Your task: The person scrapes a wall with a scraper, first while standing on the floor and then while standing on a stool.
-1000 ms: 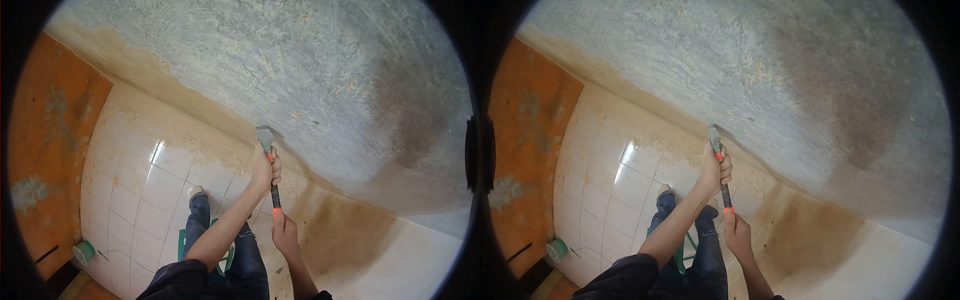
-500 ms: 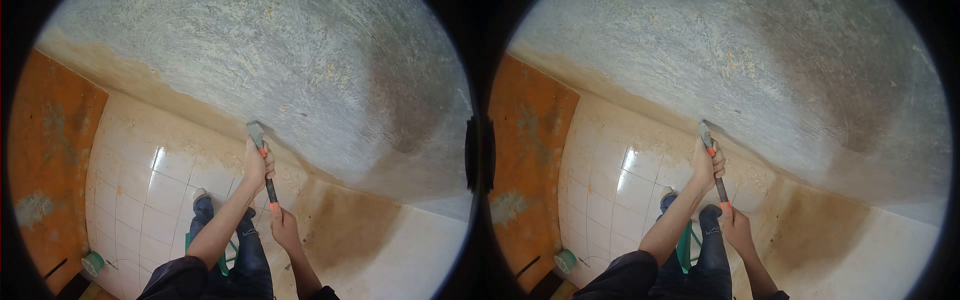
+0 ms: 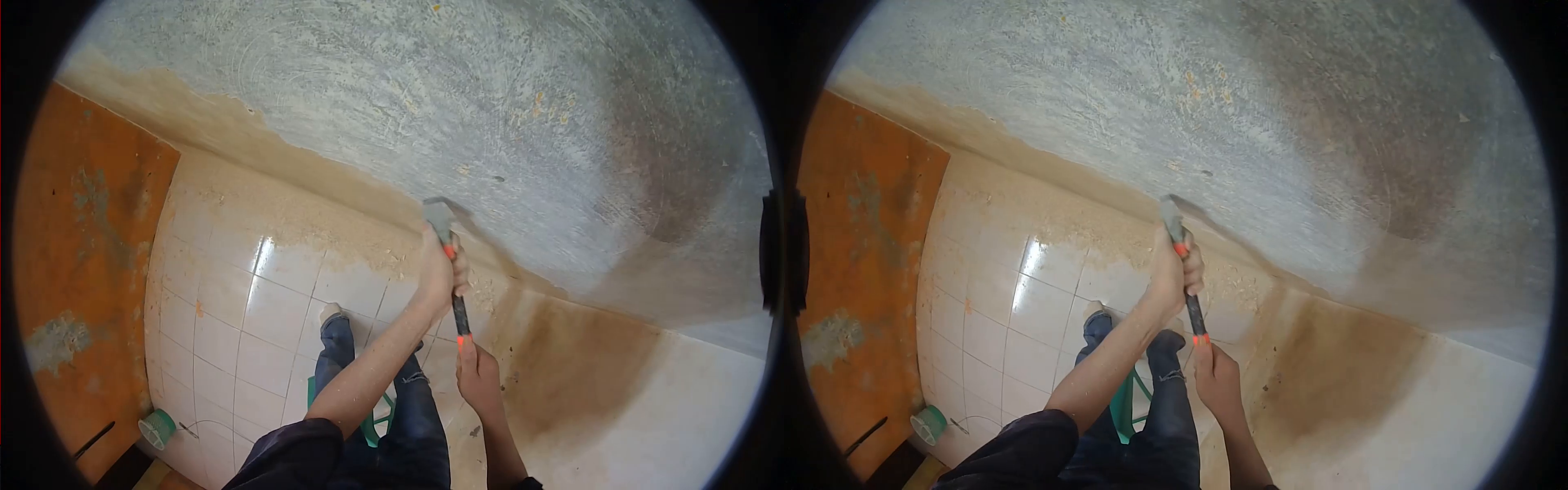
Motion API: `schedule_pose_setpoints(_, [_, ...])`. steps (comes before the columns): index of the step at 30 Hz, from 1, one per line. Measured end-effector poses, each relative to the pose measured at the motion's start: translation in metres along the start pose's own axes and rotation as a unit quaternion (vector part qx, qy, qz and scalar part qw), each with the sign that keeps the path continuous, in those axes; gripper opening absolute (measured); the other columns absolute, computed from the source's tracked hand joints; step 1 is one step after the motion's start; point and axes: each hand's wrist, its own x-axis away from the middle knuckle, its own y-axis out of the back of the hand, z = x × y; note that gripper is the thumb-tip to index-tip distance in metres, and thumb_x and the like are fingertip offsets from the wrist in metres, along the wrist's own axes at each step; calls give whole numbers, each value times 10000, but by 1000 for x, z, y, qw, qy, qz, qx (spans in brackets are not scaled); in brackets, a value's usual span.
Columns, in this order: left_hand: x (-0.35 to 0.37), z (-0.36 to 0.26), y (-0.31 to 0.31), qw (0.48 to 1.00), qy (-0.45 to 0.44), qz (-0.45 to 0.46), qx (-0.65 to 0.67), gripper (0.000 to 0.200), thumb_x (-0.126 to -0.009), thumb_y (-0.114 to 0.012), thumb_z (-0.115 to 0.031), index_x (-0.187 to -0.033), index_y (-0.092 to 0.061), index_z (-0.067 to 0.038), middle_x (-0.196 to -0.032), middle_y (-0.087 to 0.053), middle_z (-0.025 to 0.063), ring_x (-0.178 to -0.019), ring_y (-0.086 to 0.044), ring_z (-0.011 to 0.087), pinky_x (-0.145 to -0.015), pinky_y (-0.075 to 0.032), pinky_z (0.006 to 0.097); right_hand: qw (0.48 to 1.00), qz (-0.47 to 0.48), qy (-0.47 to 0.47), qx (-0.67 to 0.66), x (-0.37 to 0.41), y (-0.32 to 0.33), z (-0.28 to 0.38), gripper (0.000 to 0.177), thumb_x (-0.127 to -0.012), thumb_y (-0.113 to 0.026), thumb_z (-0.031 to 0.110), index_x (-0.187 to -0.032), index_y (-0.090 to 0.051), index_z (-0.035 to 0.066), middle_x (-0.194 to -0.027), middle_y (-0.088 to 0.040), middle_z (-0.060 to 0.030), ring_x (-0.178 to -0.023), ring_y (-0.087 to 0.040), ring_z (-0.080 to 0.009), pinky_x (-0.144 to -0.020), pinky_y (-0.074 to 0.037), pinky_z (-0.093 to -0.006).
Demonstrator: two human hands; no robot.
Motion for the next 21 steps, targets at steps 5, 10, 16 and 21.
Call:
schedule_pose_setpoints(5, [-10,-12,16,999,-31,-36,-5,518,-1000,-181,-595,-736,-366,-188,-516,-195,-73,-397,-150,78,-364,-158,262,999,11,23,33,-12,-13,9,483,-1047,-405,372,-703,-468,39,-562,-406,23,-497,-395,-70,-470,-336,-273])
schedule_pose_setpoints(10, [-9,-12,5,998,-11,-57,4,527,-1003,-167,-596,-737,-369,-189,-516,-191,-71,-395,-150,78,-362,-162,259,1000,-3,-13,3,-4,-5,10,483,-1046,-406,375,-705,-473,39,-562,-407,21,-506,-402,-73,-481,-344,-276])
schedule_pose_setpoints(16, [-3,-10,4,1000,-12,-10,8,515,-1001,-191,-599,-762,-377,-183,-524,-208,-70,-405,-170,74,-362,-160,266,1000,-4,-19,22,-2,-7,20,476,-1048,-402,368,-711,-475,39,-572,-413,25,-503,-393,-67,-478,-334,-269])
schedule_pose_setpoints(21, [-11,-20,11,999,-35,-31,10,538,-996,-184,-626,-763,-377,-181,-534,-213,-68,-410,-162,82,-370,-157,273,998,9,38,40,-16,-14,6,477,-1047,-410,365,-703,-477,40,-571,-412,28,-504,-389,-61,-474,-325,-265])
